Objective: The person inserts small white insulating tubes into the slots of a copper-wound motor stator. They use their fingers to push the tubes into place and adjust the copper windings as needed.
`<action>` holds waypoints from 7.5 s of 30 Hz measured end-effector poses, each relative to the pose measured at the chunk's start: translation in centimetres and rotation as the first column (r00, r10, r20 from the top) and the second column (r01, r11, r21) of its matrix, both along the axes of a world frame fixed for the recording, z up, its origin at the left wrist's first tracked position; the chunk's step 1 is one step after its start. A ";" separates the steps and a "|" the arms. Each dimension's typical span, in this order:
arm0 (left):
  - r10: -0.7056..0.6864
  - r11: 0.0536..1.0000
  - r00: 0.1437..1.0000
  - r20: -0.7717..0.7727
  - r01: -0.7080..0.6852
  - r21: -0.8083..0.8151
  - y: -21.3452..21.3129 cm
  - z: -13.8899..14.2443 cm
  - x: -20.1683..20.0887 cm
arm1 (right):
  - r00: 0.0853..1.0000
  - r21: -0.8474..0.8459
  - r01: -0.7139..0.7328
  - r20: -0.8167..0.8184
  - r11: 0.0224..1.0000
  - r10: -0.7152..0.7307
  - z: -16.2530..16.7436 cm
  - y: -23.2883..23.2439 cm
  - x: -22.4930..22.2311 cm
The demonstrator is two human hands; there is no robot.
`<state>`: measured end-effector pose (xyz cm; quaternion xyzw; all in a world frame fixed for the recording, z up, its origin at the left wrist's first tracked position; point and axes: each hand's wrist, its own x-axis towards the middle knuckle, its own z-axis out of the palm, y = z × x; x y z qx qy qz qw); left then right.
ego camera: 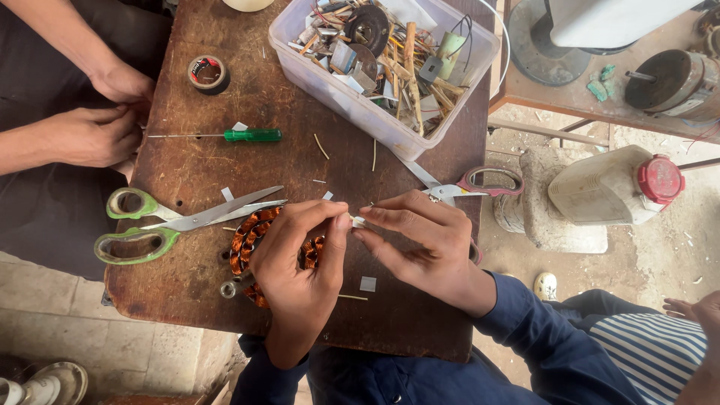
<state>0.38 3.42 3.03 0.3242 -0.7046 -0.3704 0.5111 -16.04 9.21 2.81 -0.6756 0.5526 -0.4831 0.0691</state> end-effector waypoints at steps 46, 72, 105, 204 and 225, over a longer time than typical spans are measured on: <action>-0.030 0.993 0.998 0.057 0.036 -0.113 0.4 0.5 0.2 | 0.994 -0.007 -0.056 0.089 0.998 0.057 -0.1 0.4 -0.1; -0.267 0.912 0.926 0.266 0.332 -0.242 -4.1 3.6 3.3 | 0.750 0.187 -0.433 0.617 0.882 0.238 -0.6 -2.3 -1.4; 0.061 0.958 0.977 0.206 0.001 -0.288 -1.2 3.0 0.9 | 0.974 -0.029 -0.138 0.175 0.990 0.141 -0.1 -1.6 -0.1; 0.094 0.948 0.917 0.389 0.037 -0.316 -0.3 5.6 3.0 | 0.914 0.012 -0.232 0.345 0.973 0.214 -0.7 -1.9 0.6; 0.227 0.901 0.797 0.560 0.046 -0.431 -0.7 4.8 4.0 | 0.916 0.061 -0.229 0.352 0.971 0.194 -0.6 -2.4 0.9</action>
